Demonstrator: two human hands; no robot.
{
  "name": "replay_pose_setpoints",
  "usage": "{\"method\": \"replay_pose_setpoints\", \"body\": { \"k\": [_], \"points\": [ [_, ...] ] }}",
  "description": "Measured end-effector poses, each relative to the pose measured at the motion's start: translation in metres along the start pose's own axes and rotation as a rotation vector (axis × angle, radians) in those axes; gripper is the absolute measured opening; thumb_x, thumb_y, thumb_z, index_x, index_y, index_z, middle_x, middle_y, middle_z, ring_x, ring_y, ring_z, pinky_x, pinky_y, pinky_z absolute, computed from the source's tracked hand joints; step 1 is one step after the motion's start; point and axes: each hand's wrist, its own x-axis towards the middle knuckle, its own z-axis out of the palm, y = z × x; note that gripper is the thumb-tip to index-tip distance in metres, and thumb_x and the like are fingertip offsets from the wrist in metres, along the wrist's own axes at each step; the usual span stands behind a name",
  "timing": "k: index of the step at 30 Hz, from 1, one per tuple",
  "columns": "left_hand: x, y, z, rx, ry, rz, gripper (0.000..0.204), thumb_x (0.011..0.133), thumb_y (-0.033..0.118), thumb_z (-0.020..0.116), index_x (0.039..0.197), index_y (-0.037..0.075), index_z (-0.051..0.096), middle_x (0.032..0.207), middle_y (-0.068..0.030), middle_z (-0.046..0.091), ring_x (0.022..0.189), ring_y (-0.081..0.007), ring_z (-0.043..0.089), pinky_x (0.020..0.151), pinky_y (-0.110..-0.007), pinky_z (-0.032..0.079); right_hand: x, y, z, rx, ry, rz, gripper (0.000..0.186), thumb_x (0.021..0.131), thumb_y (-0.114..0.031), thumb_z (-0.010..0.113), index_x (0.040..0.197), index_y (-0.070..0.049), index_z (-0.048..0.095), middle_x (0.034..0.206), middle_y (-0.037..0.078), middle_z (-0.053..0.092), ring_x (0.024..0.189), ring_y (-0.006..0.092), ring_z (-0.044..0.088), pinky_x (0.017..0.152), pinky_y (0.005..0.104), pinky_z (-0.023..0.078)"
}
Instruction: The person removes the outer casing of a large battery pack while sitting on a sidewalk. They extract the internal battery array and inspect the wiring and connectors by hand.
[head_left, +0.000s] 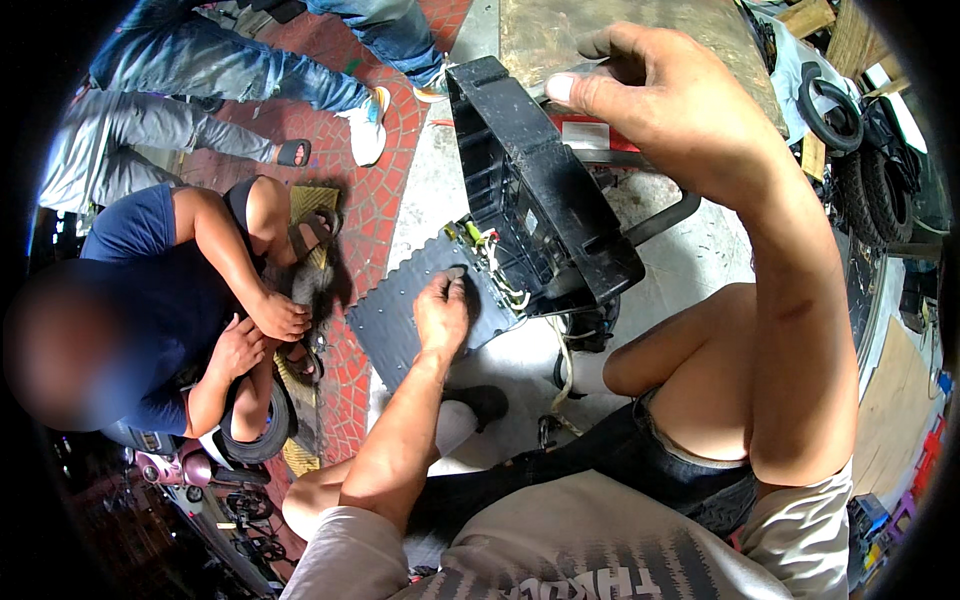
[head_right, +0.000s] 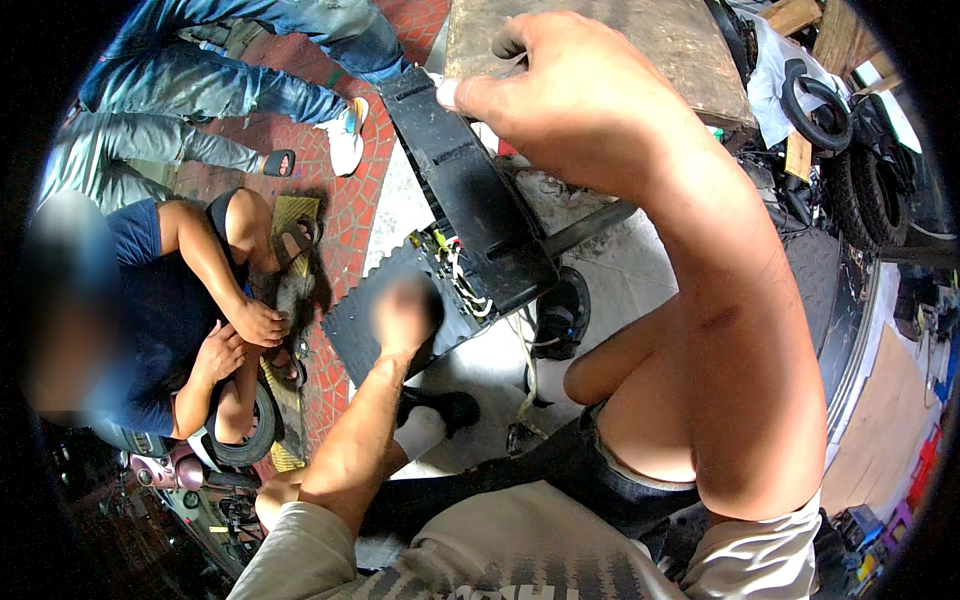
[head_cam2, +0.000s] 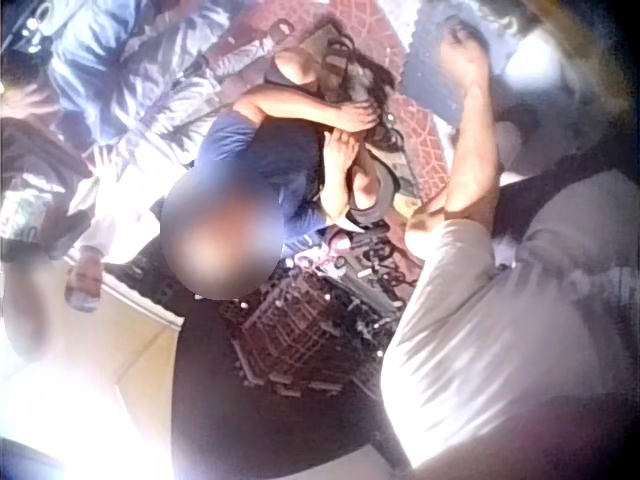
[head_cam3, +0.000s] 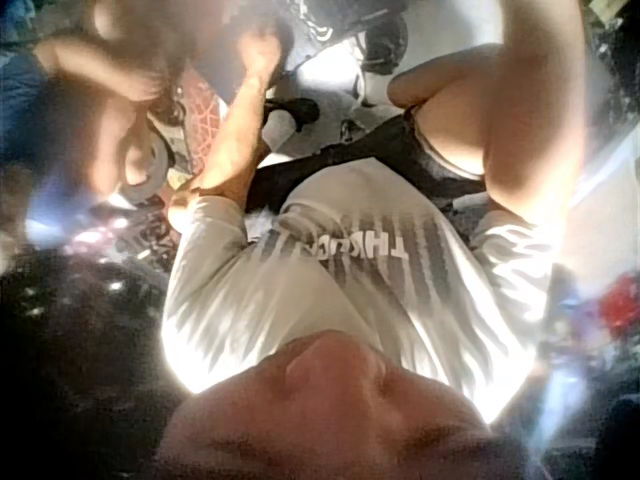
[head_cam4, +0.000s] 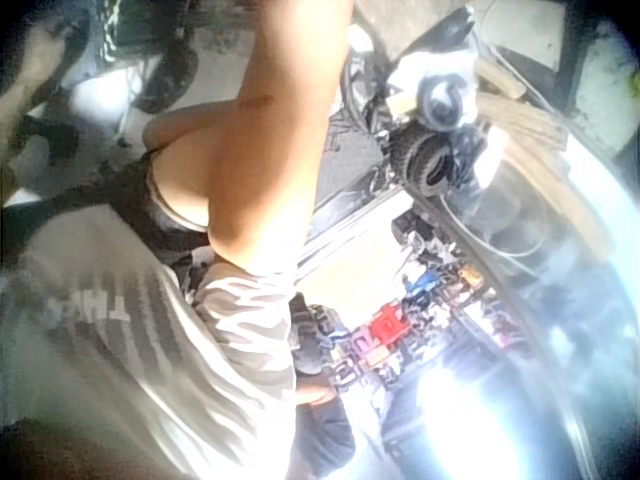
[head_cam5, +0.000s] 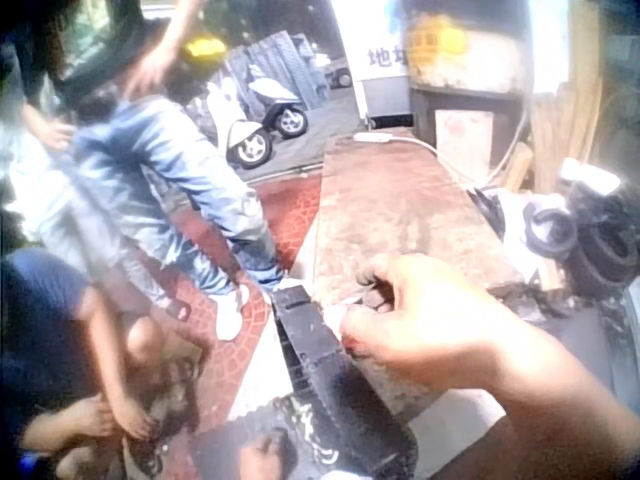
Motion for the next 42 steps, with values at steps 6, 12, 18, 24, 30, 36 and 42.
{"method": "replay_pose_setpoints", "body": {
  "k": [6,12,18,24,30,36,42],
  "points": [
    [-0.018,0.034,0.015,-0.001,-0.126,-0.078,0.036,0.101,0.022,0.065,0.134,0.01,0.075,0.115,-0.0251,0.079,0.111,-0.042,0.076,0.099,-0.045,0.057,0.001,0.008,-0.002,-0.036,0.047,-0.043,0.066,0.096,-0.048,0.081,0.128,0.009,0.071,0.1,0.015,0.078,0.09,0.0182,0.071,0.08,0.034,0.058],
    [-0.031,0.019,0.028,0.038,-0.145,-0.034,0.046,0.1,0.021,0.064,0.145,0.017,0.07,0.116,-0.0257,0.078,0.11,-0.043,0.075,0.099,-0.046,0.057,0.009,0.013,-0.014,-0.199,0.039,0.064,0.063,0.097,-0.048,0.079,0.127,0.007,0.073,0.107,0.019,0.079,0.097,0.0218,0.073,0.086,0.0354,0.058],
    [-0.039,0.002,0.04,0.11,-0.116,0.041,0.051,0.1,0.022,0.064,0.15,0.021,0.065,0.115,-0.0251,0.078,0.111,-0.0437,0.074,0.1,-0.048,0.057,0.014,0.024,-0.015,-0.187,0.096,-0.013,0.071,0.089,-0.052,0.077,0.121,0.011,0.074,0.098,0.03,0.077,0.094,0.037,0.078,0.089,0.0447,0.059],
    [-0.042,0.007,0.044,0.151,-0.092,0.006,0.051,0.099,0.024,0.064,0.151,0.022,0.065,0.118,-0.0249,0.077,0.113,-0.044,0.074,0.102,-0.049,0.056,0.008,0.02,-0.016,-0.15,0.056,-0.001,0.067,0.091,-0.052,0.078,0.114,0.01,0.076,0.089,0.026,0.076,0.085,0.031,0.076,0.082,0.0439,0.058],
    [-0.046,-0.007,0.054,0.012,0.0,0.006,0.05,0.099,0.023,0.064,0.149,0.021,0.066,0.12,-0.0234,0.078,0.112,-0.0426,0.074,0.102,-0.048,0.056,0.008,0.016,-0.011,-0.174,0.092,-0.034,0.059,0.093,-0.049,0.078,0.103,0.009,0.074,0.081,0.021,0.073,0.077,0.0256,0.07,0.075,0.0444,0.056],
    [-0.044,0.065,0.006,-0.065,-0.126,-0.266,0.048,0.098,0.024,0.066,0.146,0.021,0.068,0.116,-0.0215,0.079,0.109,-0.041,0.075,0.1,-0.047,0.057,0.006,0.014,-0.012,-0.198,0.079,0.063,0.056,0.094,-0.045,0.078,0.11,0.008,0.075,0.092,0.024,0.077,0.088,0.0287,0.074,0.084,0.0434,0.057],
    [-0.044,0.066,0.0,-0.063,-0.164,-0.306,0.047,0.1,0.025,0.065,0.147,0.022,0.068,0.129,-0.0187,0.077,0.119,-0.0403,0.073,0.105,-0.046,0.056,0.017,0.025,-0.009,-0.215,0.04,0.102,0.059,0.094,-0.047,0.077,0.113,0.009,0.074,0.101,0.029,0.077,0.098,0.0366,0.076,0.092,0.0458,0.056]
  ]
}}
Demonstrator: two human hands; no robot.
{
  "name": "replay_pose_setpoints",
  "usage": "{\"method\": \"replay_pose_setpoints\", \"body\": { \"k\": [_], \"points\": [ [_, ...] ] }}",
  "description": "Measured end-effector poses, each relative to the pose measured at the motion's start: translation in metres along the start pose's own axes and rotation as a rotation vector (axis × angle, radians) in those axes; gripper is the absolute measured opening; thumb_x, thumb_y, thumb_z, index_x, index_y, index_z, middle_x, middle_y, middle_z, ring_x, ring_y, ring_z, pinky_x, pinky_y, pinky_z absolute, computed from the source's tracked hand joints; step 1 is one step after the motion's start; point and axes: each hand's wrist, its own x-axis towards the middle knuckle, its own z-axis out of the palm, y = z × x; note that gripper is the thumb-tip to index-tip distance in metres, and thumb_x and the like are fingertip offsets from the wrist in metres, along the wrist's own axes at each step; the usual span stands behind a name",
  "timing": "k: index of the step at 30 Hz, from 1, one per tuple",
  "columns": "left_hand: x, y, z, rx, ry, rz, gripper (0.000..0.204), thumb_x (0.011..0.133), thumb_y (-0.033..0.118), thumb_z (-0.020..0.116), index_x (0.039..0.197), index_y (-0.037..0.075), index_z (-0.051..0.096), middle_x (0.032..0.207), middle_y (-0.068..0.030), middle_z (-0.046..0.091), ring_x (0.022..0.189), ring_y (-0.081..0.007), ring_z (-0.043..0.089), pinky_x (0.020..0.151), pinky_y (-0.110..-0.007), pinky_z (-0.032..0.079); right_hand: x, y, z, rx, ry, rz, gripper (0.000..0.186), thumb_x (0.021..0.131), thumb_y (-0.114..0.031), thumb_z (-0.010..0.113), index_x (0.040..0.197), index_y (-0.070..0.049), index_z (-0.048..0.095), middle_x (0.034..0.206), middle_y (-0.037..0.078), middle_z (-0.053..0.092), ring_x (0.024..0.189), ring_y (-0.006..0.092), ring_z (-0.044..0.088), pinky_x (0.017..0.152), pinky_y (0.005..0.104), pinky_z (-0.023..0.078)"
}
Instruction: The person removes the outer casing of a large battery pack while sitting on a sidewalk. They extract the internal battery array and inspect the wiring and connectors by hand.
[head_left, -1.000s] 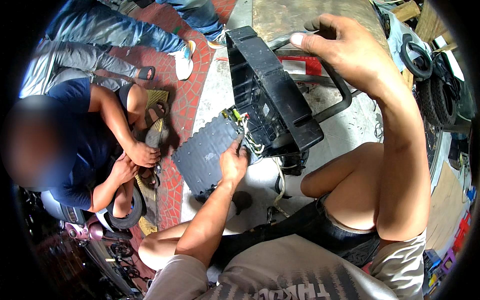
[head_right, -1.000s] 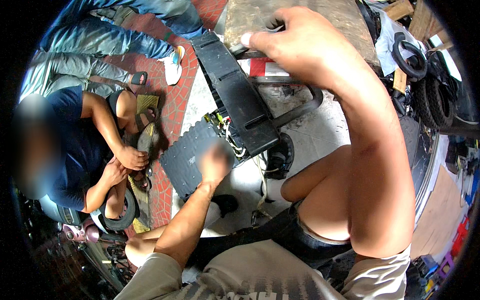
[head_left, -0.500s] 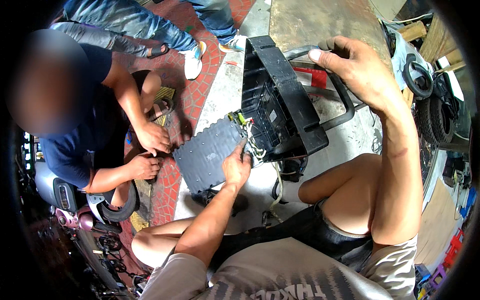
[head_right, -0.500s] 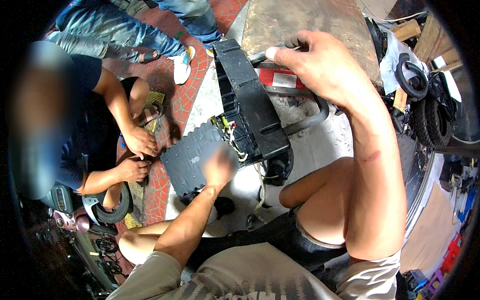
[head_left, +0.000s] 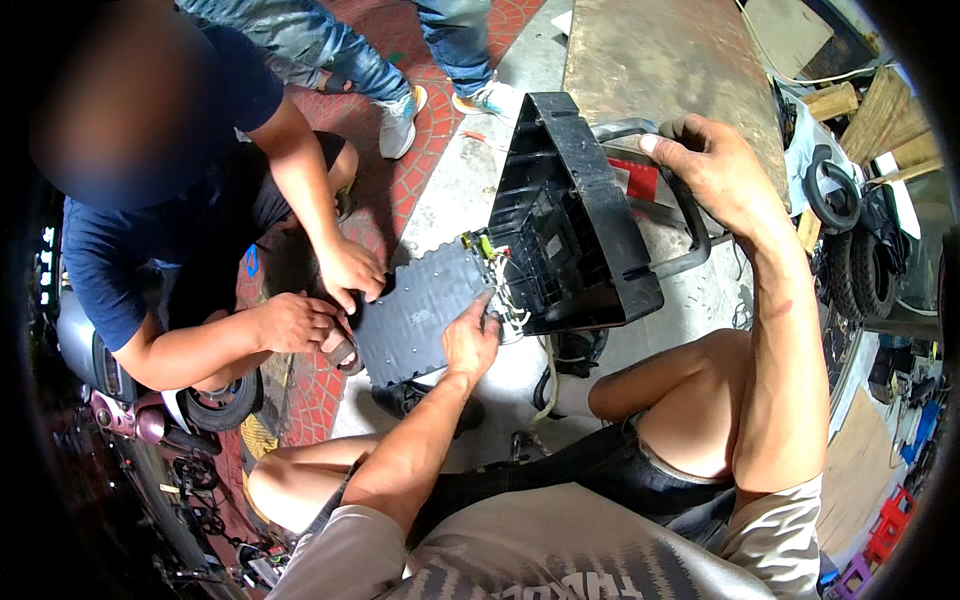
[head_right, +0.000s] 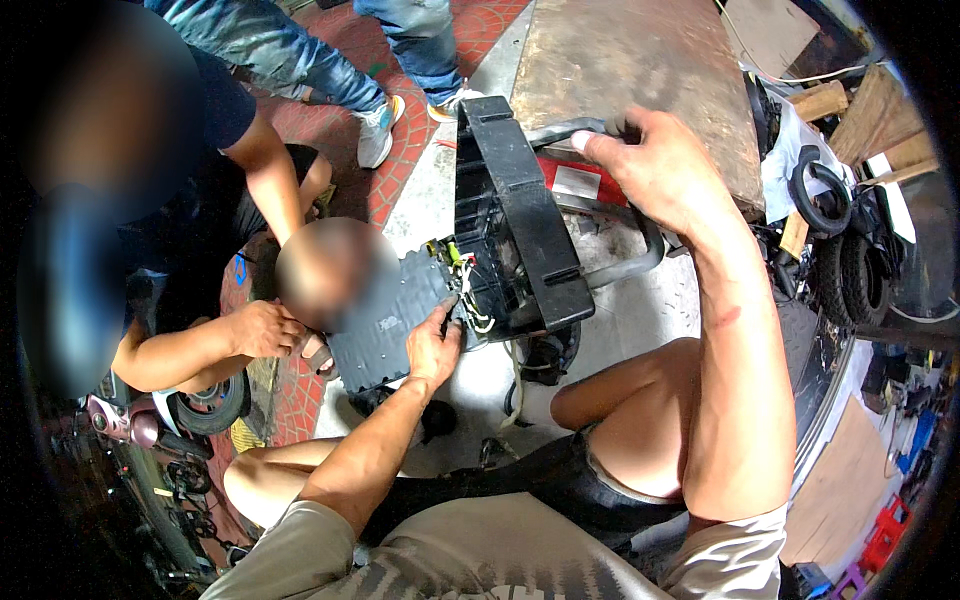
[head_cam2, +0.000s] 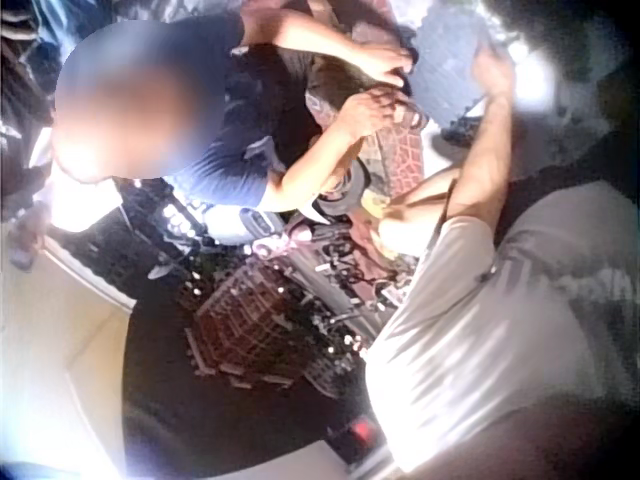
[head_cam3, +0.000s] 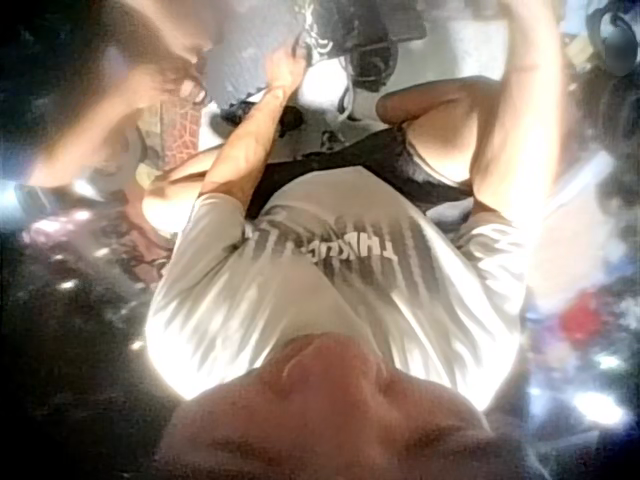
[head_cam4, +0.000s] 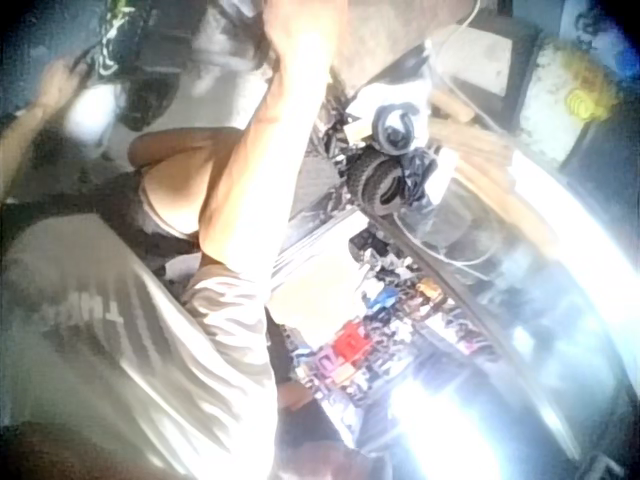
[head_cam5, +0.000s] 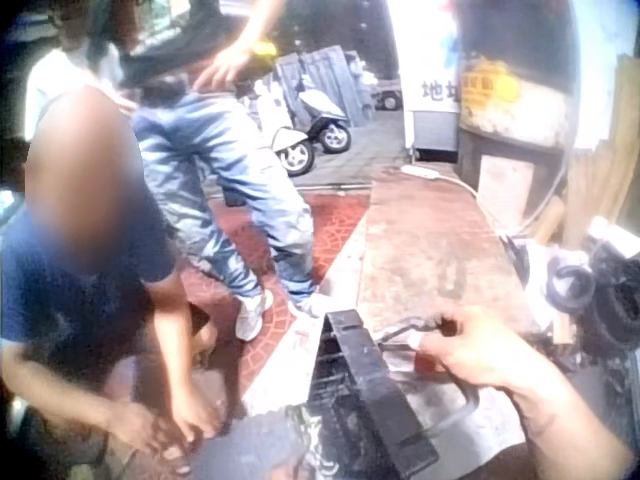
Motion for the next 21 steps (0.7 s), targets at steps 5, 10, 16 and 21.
{"method": "replay_pose_setpoints", "body": {
  "k": [5,10,16,21],
  "points": [
    [0.001,-0.005,0.003,0.007,-0.009,0.016,0.048,0.1,0.025,0.064,0.148,0.023,0.067,0.139,-0.0146,0.073,0.125,-0.0386,0.07,0.109,-0.045,0.054,0.005,-0.006,-0.002,-0.18,-0.035,0.115,0.061,0.092,-0.049,0.078,0.112,0.008,0.074,0.104,0.029,0.077,0.1,0.0386,0.076,0.094,0.0461,0.056],
    [0.001,-0.009,0.001,-0.01,-0.021,0.014,0.05,0.1,0.025,0.065,0.149,0.023,0.066,0.139,-0.0155,0.073,0.125,-0.0388,0.07,0.109,-0.045,0.054,0.015,0.017,0.008,-0.197,-0.106,0.194,0.062,0.093,-0.049,0.079,0.114,0.009,0.073,0.104,0.03,0.077,0.101,0.0385,0.076,0.094,0.0465,0.056],
    [0.002,-0.009,-0.001,-0.01,-0.021,0.052,0.05,0.099,0.026,0.065,0.149,0.023,0.065,0.136,-0.0171,0.074,0.122,-0.0398,0.071,0.107,-0.047,0.054,0.011,0.012,-0.002,0.283,-0.189,0.205,0.044,0.096,-0.028,0.08,0.119,0.008,0.07,0.097,0.014,0.076,0.087,0.0188,0.07,0.08,0.0359,0.056],
    [0.001,-0.01,-0.005,0.002,-0.055,0.051,0.052,0.098,0.027,0.064,0.151,0.023,0.064,0.125,-0.0199,0.077,0.114,-0.0417,0.072,0.102,-0.05,0.055,-0.023,-0.034,-0.002,0.413,-0.188,0.061,0.026,0.097,-0.018,0.078,0.108,0.005,0.07,0.09,0.005,0.072,0.077,0.0108,0.062,0.071,0.0304,0.052]
  ]
}}
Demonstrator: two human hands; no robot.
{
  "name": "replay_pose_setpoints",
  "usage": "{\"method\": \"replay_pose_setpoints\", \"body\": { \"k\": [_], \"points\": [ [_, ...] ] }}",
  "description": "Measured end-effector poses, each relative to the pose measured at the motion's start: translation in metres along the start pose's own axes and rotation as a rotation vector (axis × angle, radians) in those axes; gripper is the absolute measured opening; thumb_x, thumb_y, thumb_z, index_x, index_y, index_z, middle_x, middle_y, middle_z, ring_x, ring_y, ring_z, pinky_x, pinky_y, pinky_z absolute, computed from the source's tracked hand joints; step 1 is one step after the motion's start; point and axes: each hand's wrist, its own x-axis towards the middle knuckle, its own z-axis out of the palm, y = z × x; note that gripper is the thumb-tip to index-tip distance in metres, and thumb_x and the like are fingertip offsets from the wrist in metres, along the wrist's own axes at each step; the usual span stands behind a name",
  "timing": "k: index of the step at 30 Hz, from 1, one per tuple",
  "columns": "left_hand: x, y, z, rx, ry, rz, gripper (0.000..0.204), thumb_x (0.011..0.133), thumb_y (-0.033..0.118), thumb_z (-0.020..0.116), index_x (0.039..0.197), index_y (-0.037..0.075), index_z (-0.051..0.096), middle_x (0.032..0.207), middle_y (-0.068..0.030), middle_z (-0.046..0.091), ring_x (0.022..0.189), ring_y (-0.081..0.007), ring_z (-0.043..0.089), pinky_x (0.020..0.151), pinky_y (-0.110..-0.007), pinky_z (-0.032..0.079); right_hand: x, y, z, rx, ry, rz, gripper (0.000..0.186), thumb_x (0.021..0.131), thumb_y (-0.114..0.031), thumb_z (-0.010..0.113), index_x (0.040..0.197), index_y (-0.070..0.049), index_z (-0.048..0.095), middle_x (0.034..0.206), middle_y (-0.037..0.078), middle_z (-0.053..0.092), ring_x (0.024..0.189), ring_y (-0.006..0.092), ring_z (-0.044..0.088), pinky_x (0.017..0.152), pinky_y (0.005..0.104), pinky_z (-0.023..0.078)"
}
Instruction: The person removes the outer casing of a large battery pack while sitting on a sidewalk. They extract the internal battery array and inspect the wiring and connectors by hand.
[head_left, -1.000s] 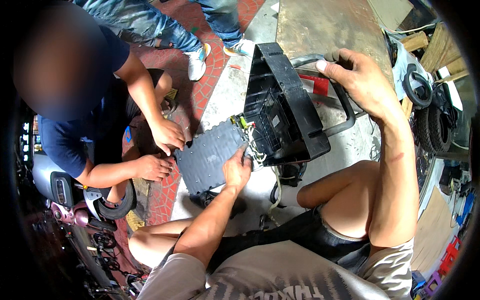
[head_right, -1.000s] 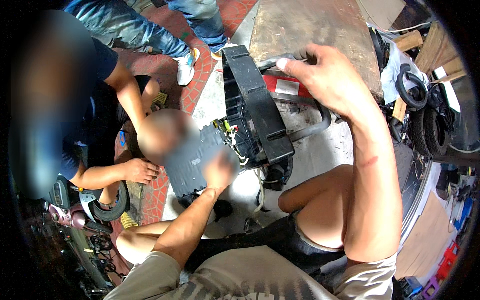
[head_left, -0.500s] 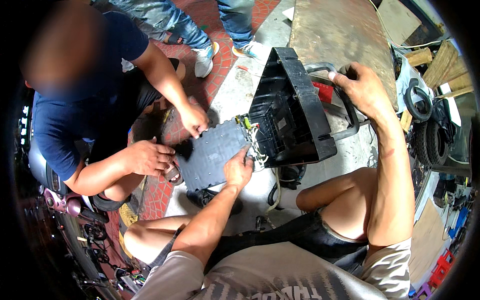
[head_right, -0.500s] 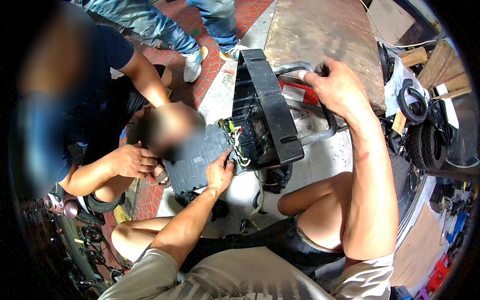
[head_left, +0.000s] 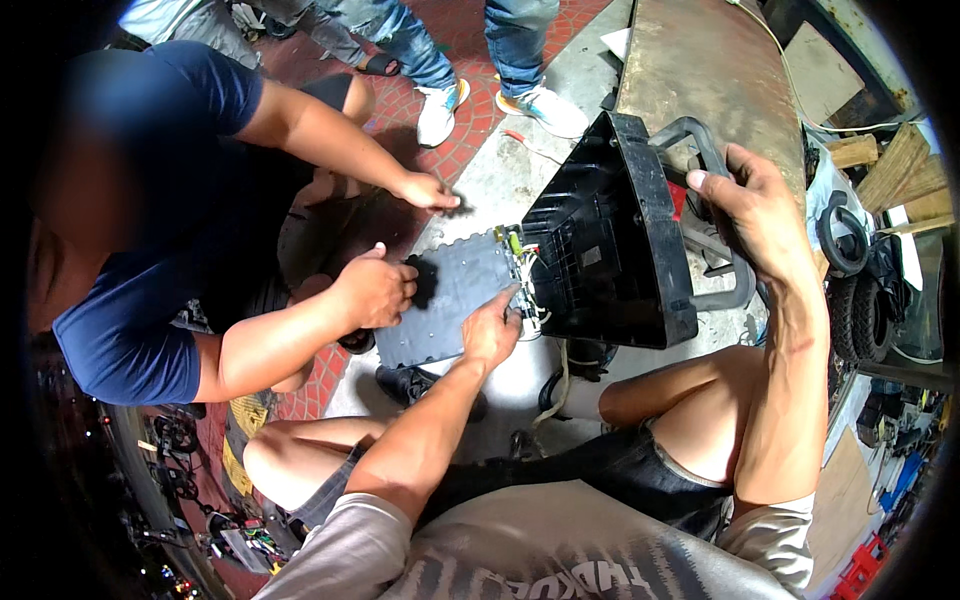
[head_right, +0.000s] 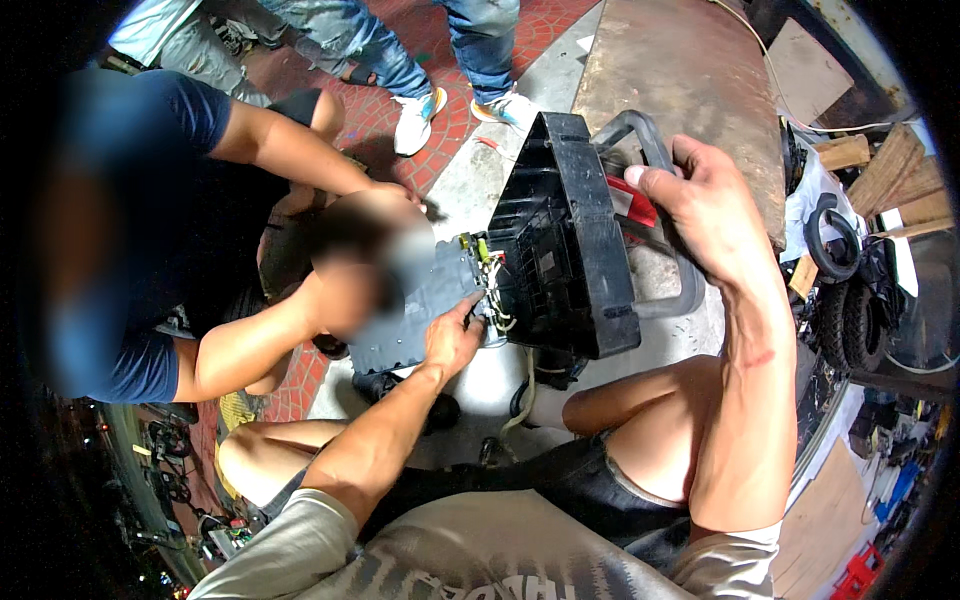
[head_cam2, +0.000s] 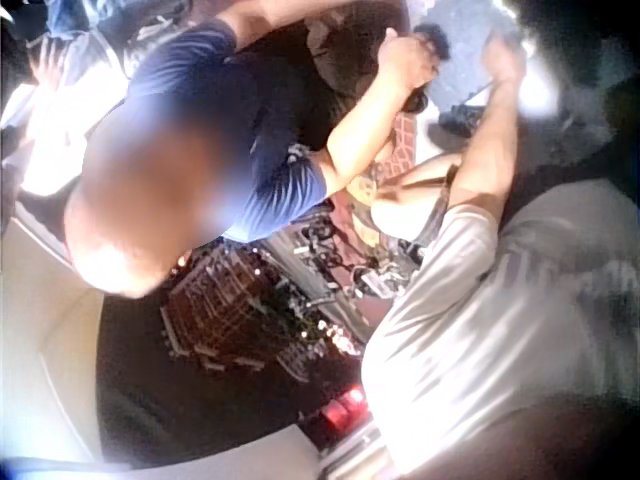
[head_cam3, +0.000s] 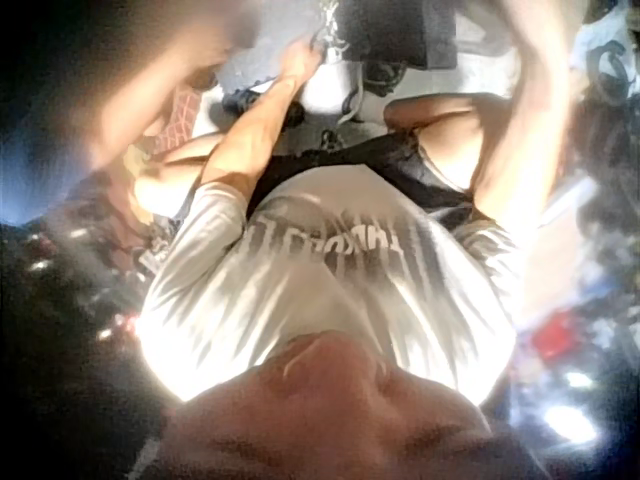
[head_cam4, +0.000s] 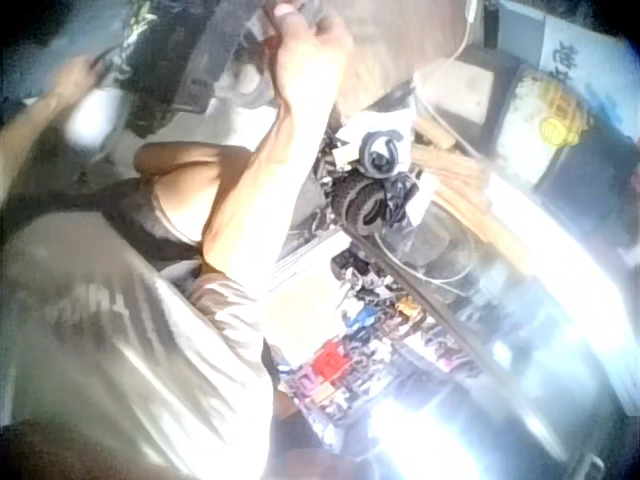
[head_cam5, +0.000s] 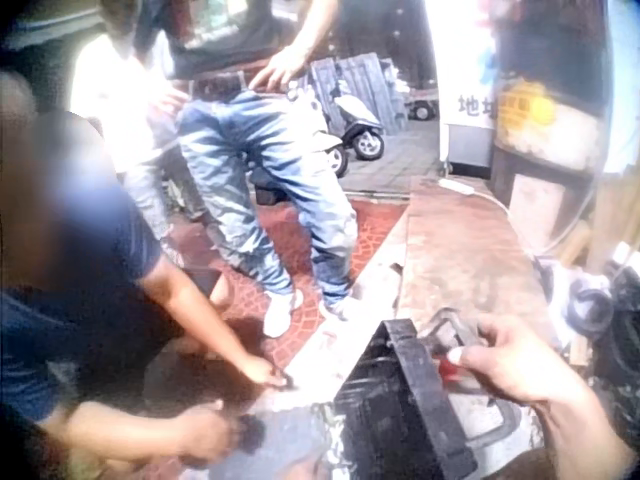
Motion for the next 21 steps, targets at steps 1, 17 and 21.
{"method": "replay_pose_setpoints", "body": {
  "k": [1,17,21],
  "points": [
    [0.001,-0.001,0.0,0.0,0.0,-0.005,0.053,0.098,0.027,0.064,0.151,0.023,0.064,0.124,-0.0199,0.077,0.113,-0.0419,0.073,0.102,-0.05,0.055,-0.01,-0.012,0.007,0.011,0.012,0.019,0.024,0.097,-0.015,0.077,0.108,0.005,0.07,0.088,0.004,0.07,0.076,0.0088,0.06,0.071,0.029,0.05],
    [-0.042,0.04,-0.058,-1.128,-0.161,-0.225,0.053,0.111,0.044,0.059,0.139,-0.001,0.067,0.118,-0.0117,0.077,0.104,-0.02,0.072,0.088,-0.038,0.058,-0.037,-0.04,0.068,0.448,-0.301,0.06,0.019,0.099,-0.019,0.073,0.107,-0.002,0.074,0.08,-0.001,0.07,0.061,0.0063,0.058,0.056,0.0251,0.044],
    [-0.081,0.094,-0.136,-1.507,-0.149,0.026,0.073,0.113,0.061,0.046,0.144,-0.004,0.059,0.123,-0.0125,0.074,0.108,-0.0209,0.071,0.095,-0.036,0.055,-0.048,-0.057,0.097,0.375,-0.373,0.053,0.019,0.099,-0.021,0.075,0.104,-0.002,0.073,0.079,-0.002,0.068,0.068,0.0072,0.059,0.06,0.0257,0.045]
  ]
}}
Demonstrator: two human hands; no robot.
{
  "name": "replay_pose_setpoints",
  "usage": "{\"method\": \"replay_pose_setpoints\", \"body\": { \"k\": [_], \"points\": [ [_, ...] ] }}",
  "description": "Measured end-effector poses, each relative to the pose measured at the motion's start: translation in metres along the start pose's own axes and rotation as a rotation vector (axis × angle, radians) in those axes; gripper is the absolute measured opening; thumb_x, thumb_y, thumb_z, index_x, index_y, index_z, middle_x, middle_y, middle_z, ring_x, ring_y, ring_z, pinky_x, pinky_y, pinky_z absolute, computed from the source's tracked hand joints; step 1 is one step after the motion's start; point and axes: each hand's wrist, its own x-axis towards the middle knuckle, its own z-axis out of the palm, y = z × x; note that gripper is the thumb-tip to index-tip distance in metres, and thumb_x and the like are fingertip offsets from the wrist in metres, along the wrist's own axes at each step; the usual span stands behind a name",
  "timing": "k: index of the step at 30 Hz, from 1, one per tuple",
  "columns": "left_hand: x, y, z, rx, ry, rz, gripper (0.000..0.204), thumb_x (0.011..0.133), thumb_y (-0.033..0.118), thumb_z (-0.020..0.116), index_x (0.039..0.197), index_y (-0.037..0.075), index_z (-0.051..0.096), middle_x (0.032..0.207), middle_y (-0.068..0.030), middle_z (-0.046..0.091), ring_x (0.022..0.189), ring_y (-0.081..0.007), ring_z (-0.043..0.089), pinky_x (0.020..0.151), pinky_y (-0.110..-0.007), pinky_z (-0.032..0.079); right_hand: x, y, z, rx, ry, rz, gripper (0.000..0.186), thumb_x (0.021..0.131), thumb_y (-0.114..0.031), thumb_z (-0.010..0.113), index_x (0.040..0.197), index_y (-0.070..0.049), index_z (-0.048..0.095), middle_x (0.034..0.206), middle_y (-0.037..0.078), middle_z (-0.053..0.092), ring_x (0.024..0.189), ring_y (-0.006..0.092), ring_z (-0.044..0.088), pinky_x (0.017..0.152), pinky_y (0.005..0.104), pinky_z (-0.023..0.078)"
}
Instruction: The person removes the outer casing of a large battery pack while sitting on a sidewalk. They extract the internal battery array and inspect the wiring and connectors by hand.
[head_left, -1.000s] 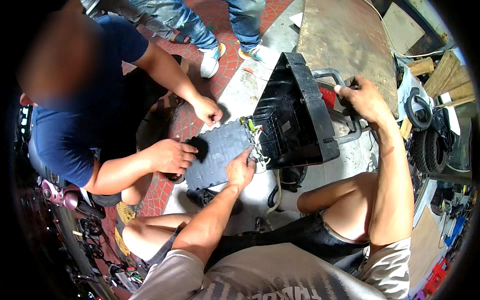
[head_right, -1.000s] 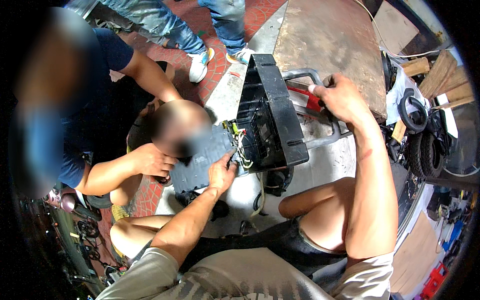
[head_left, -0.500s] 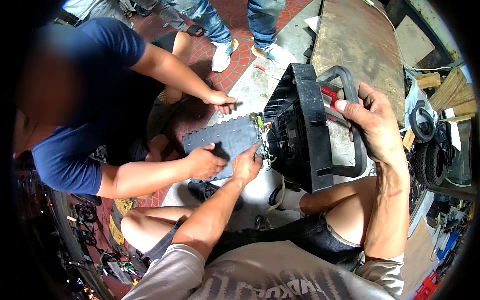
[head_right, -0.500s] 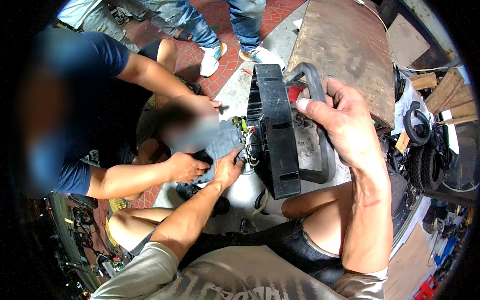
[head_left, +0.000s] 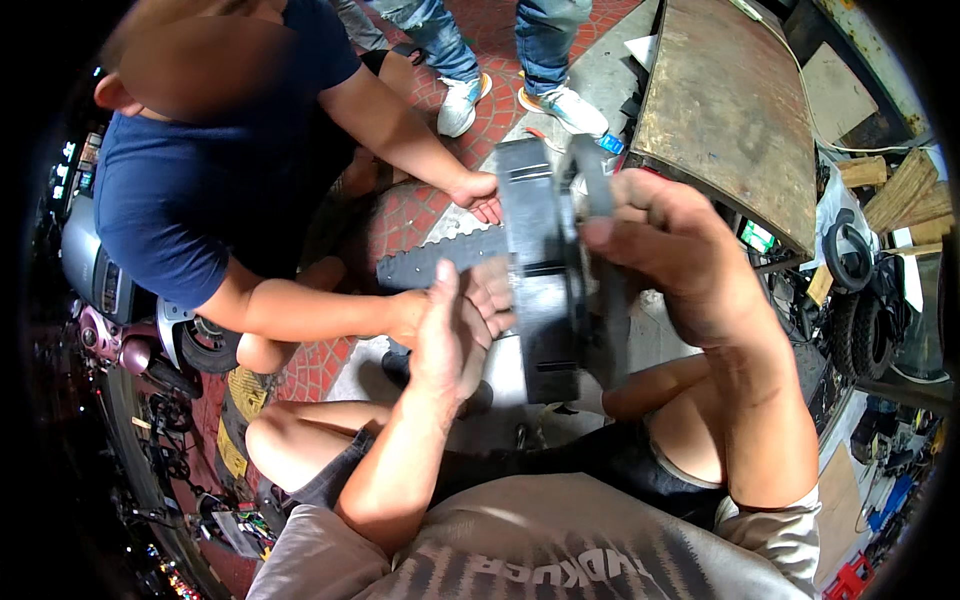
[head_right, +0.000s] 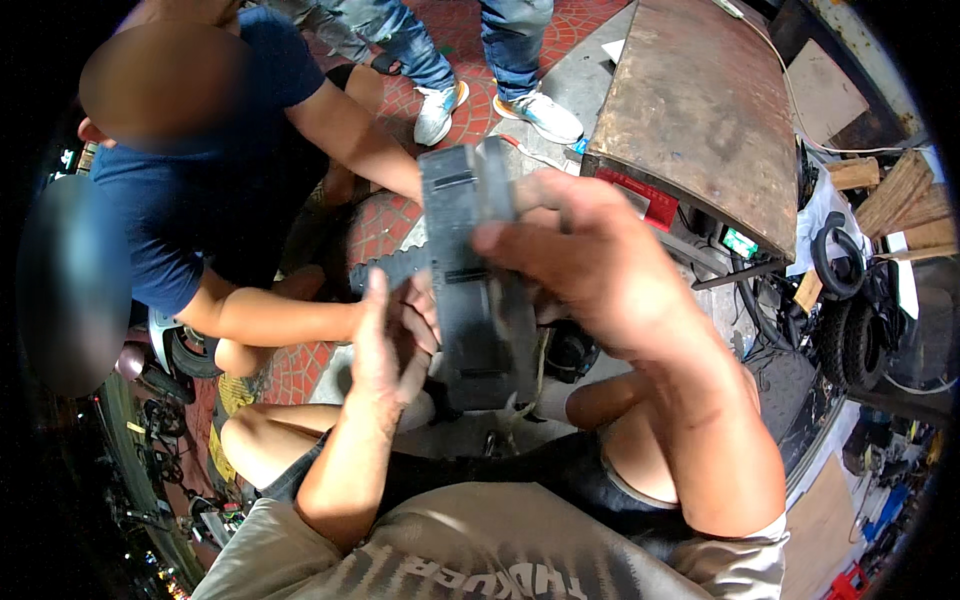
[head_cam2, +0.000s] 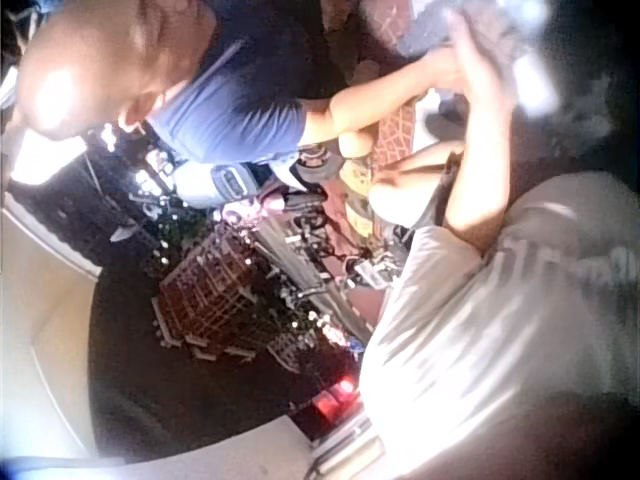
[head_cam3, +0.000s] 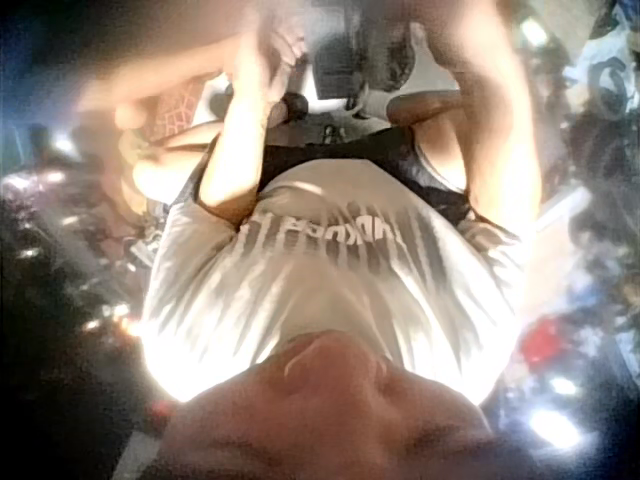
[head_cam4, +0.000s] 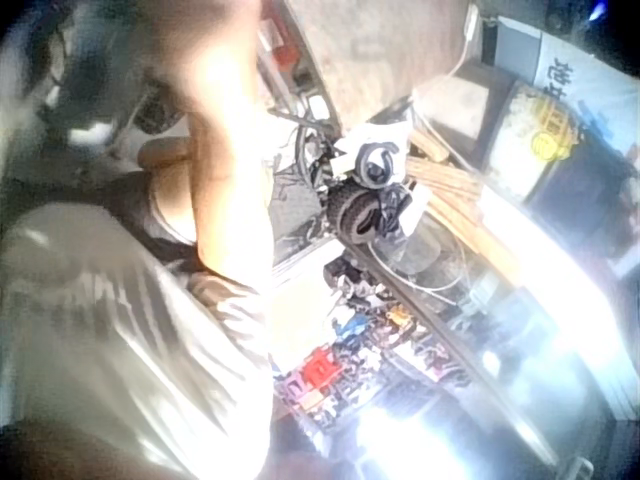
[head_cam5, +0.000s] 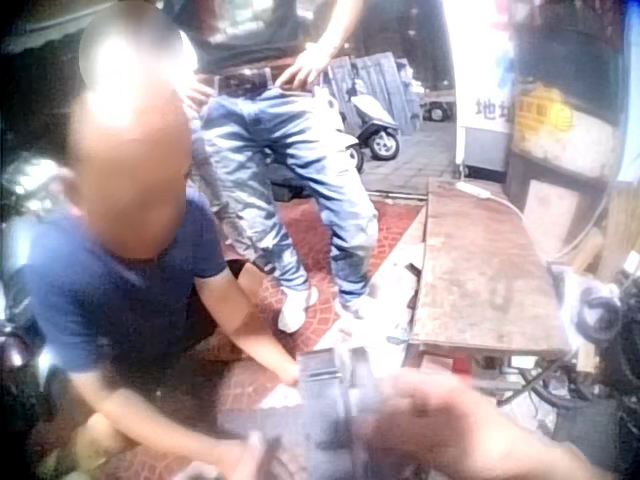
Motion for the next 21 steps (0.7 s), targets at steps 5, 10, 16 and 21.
{"method": "replay_pose_setpoints", "body": {
  "k": [5,10,16,21],
  "points": [
    [-0.007,0.038,0.016,0.227,-0.07,0.053,0.081,0.111,0.066,0.047,0.149,-0.005,0.051,0.136,-0.0167,0.068,0.12,-0.0243,0.07,0.103,-0.039,0.056,0.018,-0.001,0.019,-0.049,-0.096,-0.081,0.025,0.096,-0.026,0.077,0.1,-0.002,0.073,0.08,-0.001,0.068,0.069,0.009,0.058,0.061,0.0264,0.046],
    [-0.018,0.003,-0.054,0.407,0.169,-0.085,0.047,0.112,0.036,0.059,0.144,0.002,0.061,0.129,-0.0145,0.073,0.109,-0.0267,0.074,0.09,-0.042,0.058,0.022,0.006,-0.069,-0.055,0.273,-0.039,0.017,0.098,-0.021,0.07,0.101,-0.004,0.068,0.077,0.002,0.065,0.056,0.0106,0.06,0.051,0.0254,0.048],
    [-0.022,-0.049,-0.19,0.359,0.273,-0.176,0.03,0.112,0.02,0.053,0.117,0.001,0.075,0.089,-0.0058,0.073,0.069,-0.0147,0.062,0.061,-0.027,0.048,0.001,0.033,-0.141,-0.255,0.494,0.001,0.022,0.102,-0.026,0.074,0.102,-0.005,0.069,0.077,0.0,0.062,0.06,0.0104,0.056,0.056,0.0262,0.043],
    [-0.04,-0.031,-0.152,0.502,0.36,-0.304,0.031,0.112,0.022,0.054,0.117,0.001,0.075,0.105,-0.0095,0.078,0.085,-0.0182,0.07,0.076,-0.03,0.055,-0.006,0.038,-0.128,-0.114,0.537,-0.017,0.03,0.103,-0.031,0.076,0.104,-0.002,0.07,0.081,0.004,0.066,0.063,0.0141,0.059,0.057,0.0303,0.046]
  ]
}}
